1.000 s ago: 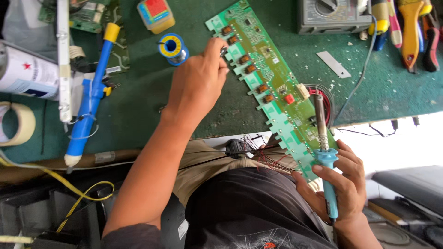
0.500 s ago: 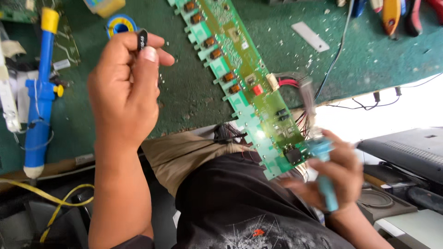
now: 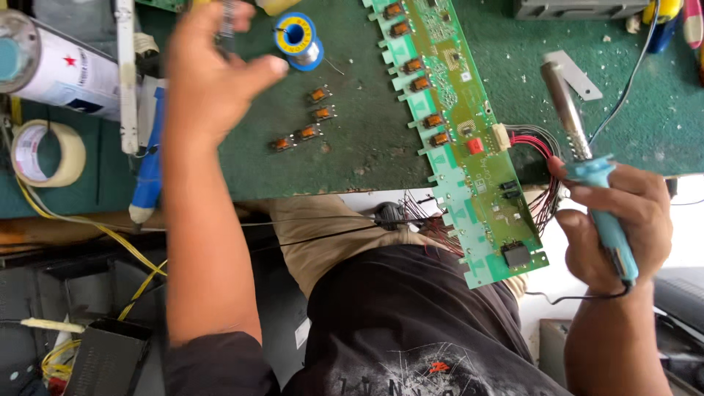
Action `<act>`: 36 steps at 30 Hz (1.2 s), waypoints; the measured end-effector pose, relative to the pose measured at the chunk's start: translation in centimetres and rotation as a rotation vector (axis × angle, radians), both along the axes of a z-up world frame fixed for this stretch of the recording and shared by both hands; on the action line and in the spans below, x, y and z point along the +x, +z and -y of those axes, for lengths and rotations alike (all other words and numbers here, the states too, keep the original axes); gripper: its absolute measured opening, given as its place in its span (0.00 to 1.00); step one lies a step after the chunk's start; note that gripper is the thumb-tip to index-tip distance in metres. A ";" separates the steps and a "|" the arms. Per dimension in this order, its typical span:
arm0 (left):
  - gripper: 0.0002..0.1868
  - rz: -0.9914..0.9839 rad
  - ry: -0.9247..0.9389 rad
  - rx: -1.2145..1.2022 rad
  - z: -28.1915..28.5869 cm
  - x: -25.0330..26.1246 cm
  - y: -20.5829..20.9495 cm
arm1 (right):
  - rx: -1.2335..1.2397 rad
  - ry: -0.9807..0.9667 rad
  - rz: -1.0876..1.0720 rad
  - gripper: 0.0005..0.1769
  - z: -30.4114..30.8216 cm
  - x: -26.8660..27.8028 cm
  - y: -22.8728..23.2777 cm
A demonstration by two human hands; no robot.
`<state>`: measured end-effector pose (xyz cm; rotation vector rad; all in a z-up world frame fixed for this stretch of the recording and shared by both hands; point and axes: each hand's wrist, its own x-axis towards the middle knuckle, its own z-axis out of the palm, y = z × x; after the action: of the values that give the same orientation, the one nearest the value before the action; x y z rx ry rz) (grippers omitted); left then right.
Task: The person solders components onto a green circuit board using a soldering iron and solder wire. They repeatedly apply solder to various points on the board while holding the components in place with their other hand.
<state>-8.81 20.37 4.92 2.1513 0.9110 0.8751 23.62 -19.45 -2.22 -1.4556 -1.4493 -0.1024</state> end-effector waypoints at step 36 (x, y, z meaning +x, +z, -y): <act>0.26 0.140 -0.598 -0.466 12.1 7.9 3.7 | 0.078 -0.064 -0.430 0.27 -3.0 -8.1 5.3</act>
<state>-0.93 8.27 8.61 1.7698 0.3152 0.4466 15.53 -16.48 3.13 -1.3602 -1.0385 0.1089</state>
